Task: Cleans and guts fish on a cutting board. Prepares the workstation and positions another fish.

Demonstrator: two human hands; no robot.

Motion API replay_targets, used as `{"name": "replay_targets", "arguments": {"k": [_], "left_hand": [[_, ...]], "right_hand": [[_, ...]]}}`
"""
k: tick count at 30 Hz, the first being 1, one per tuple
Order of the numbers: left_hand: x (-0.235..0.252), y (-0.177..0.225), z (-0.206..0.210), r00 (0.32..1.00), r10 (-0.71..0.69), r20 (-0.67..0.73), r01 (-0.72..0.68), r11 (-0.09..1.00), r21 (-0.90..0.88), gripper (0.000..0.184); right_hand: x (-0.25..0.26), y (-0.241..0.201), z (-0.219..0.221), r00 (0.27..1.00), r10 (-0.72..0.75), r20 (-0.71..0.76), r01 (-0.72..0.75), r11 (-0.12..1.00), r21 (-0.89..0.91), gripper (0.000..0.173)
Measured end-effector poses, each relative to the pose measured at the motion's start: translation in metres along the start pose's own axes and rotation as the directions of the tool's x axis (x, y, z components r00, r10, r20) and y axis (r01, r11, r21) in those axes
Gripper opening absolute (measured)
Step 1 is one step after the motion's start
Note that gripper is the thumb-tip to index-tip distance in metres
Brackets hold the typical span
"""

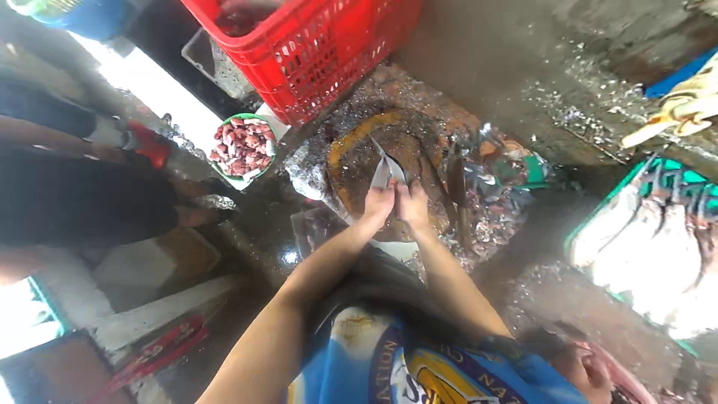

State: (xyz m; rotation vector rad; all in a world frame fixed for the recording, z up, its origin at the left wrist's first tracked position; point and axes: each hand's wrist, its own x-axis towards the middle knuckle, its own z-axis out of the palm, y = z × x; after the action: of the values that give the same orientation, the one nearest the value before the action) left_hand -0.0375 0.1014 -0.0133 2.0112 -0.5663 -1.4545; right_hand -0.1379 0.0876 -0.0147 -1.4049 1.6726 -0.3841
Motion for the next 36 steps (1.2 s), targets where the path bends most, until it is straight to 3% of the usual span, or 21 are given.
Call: {"name": "replay_targets", "arguments": {"k": [3, 5, 7, 9, 10, 11, 12, 13, 14, 15, 16, 18, 22, 27, 32, 36], "left_hand": [[0.000, -0.024, -0.003, 0.992, -0.116, 0.046, 0.124, 0.941, -0.315, 0.067], [0.004, -0.024, -0.005, 0.993, -0.113, 0.035, 0.113, 0.817, -0.566, 0.041], [0.010, -0.023, -0.022, 0.996, -0.058, 0.074, 0.094, 0.640, -0.762, 0.041], [0.015, -0.026, -0.047, 0.997, -0.072, -0.015, 0.026, 0.540, -0.841, 0.049], [0.020, -0.025, -0.059, 0.989, -0.102, -0.105, -0.033, 0.548, -0.836, 0.047], [0.025, -0.022, -0.070, 0.974, -0.089, -0.208, -0.116, 0.593, -0.797, 0.042], [0.030, -0.022, -0.077, 0.952, 0.013, -0.306, -0.236, 0.672, -0.702, 0.035], [0.032, -0.024, -0.081, 0.914, 0.212, -0.346, -0.380, 0.745, -0.548, 0.026], [0.032, -0.024, -0.084, 0.850, 0.456, -0.264, -0.525, 0.775, -0.352, 0.022], [0.031, -0.020, -0.086, 0.759, 0.647, -0.079, -0.650, 0.744, -0.154, 0.023], [0.029, -0.015, -0.083, 0.678, 0.725, 0.123, -0.730, 0.684, -0.005, 0.028], [0.020, -0.009, -0.072, 0.642, 0.669, 0.375, -0.762, 0.608, 0.220, 0.043], [-0.005, 0.002, -0.062, 0.699, 0.477, 0.532, -0.710, 0.550, 0.440, 0.035], [0.006, 0.002, -0.058, 0.675, 0.263, 0.690, -0.686, 0.566, 0.456, 0.041], [0.011, 0.009, -0.061, 0.608, 0.128, 0.783, -0.723, 0.496, 0.480, 0.046], [0.017, -0.012, -0.057, 0.570, 0.247, 0.783, -0.769, 0.497, 0.403, 0.040]], "right_hand": [[-0.001, 0.013, 0.002, 0.996, -0.009, 0.087, 0.022, 0.990, -0.140, 0.052], [-0.001, 0.020, 0.001, 0.996, 0.012, 0.088, 0.001, 0.990, -0.142, 0.050], [0.004, 0.014, -0.004, 0.994, 0.041, 0.105, -0.024, 0.988, -0.155, 0.046], [0.001, 0.016, -0.007, 0.995, 0.020, 0.102, -0.003, 0.986, -0.168, 0.048], [-0.001, 0.017, -0.008, 0.996, -0.010, 0.090, 0.026, 0.984, -0.179, 0.048], [-0.003, 0.019, -0.009, 0.996, -0.043, 0.078, 0.057, 0.979, -0.194, 0.049], [-0.003, 0.017, -0.011, 0.994, -0.068, 0.089, 0.087, 0.971, -0.222, 0.049], [-0.004, 0.014, -0.013, 0.990, -0.094, 0.106, 0.118, 0.960, -0.255, 0.048], [-0.004, 0.012, -0.014, 0.986, -0.119, 0.119, 0.148, 0.949, -0.277, 0.047], [-0.004, 0.008, -0.013, 0.982, -0.141, 0.125, 0.172, 0.942, -0.287, 0.047], [-0.005, 0.006, -0.012, 0.979, -0.163, 0.120, 0.191, 0.940, -0.283, 0.047], [-0.011, 0.007, -0.011, 0.978, -0.191, 0.086, 0.207, 0.948, -0.240, 0.047], [-0.013, 0.012, -0.020, 0.985, -0.158, 0.068, 0.170, 0.958, -0.230, 0.059], [-0.005, 0.010, -0.015, 0.977, -0.177, 0.115, 0.201, 0.949, -0.244, 0.052], [-0.010, 0.014, -0.008, 0.965, -0.218, 0.147, 0.247, 0.944, -0.220, 0.050], [-0.009, 0.016, -0.006, 0.960, -0.235, 0.152, 0.256, 0.957, -0.138, 0.049]]}}
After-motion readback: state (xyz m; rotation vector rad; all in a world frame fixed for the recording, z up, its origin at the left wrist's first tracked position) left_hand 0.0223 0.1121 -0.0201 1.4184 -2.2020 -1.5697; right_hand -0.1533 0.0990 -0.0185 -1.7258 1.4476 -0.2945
